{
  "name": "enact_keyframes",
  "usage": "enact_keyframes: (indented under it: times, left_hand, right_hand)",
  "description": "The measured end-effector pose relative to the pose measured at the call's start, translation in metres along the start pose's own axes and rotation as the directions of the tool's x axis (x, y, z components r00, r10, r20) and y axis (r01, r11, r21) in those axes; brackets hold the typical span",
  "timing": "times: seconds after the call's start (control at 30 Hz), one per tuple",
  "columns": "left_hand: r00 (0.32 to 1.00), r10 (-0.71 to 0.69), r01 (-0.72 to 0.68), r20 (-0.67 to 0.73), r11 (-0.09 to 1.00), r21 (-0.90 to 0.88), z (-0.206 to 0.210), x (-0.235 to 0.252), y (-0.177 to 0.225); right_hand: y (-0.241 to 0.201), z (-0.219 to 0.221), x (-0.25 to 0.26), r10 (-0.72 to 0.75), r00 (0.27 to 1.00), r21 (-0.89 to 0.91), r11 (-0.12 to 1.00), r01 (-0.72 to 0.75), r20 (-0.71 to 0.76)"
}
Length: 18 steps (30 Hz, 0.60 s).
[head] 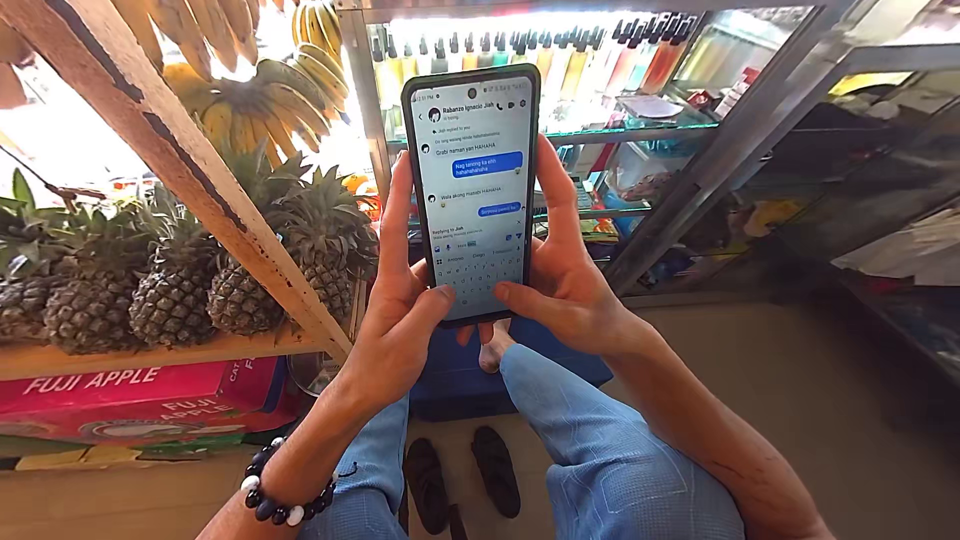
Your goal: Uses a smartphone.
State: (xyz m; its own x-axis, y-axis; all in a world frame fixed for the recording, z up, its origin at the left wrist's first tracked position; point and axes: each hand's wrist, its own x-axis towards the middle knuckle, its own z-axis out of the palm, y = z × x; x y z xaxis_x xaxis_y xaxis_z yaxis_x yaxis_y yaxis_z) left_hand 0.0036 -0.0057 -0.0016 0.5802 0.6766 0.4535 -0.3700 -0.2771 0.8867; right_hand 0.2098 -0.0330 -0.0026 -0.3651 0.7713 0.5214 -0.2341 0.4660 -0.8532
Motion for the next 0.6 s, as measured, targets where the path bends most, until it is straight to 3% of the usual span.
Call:
enact_keyframes:
  times: [0.17, 0.43, 0.6]
  left_hand:
    - [1.0, -0.001, 0.001, -0.003, 0.999, -0.042, 0.001, 0.0, 0.0]
    - [1.0, 0.015, -0.015, 0.016, 1.0, 0.008, 0.001, -0.001, 0.0]
    - [1.0, -0.002, 0.002, -0.003, 1.0, 0.002, 0.0, 0.0, 0.001]
  right_hand:
    - [0.002, -0.004, -0.001, 0.026, 1.0, 0.104, 0.994, -0.025, -0.007]
    - [0.003, 0.006, 0.002, -0.006, 0.991, 0.077, 0.997, 0.017, -0.135]
    - [0.002, -0.001, 0.001, -0.037, 0.999, 0.106, 0.994, 0.036, 0.001]
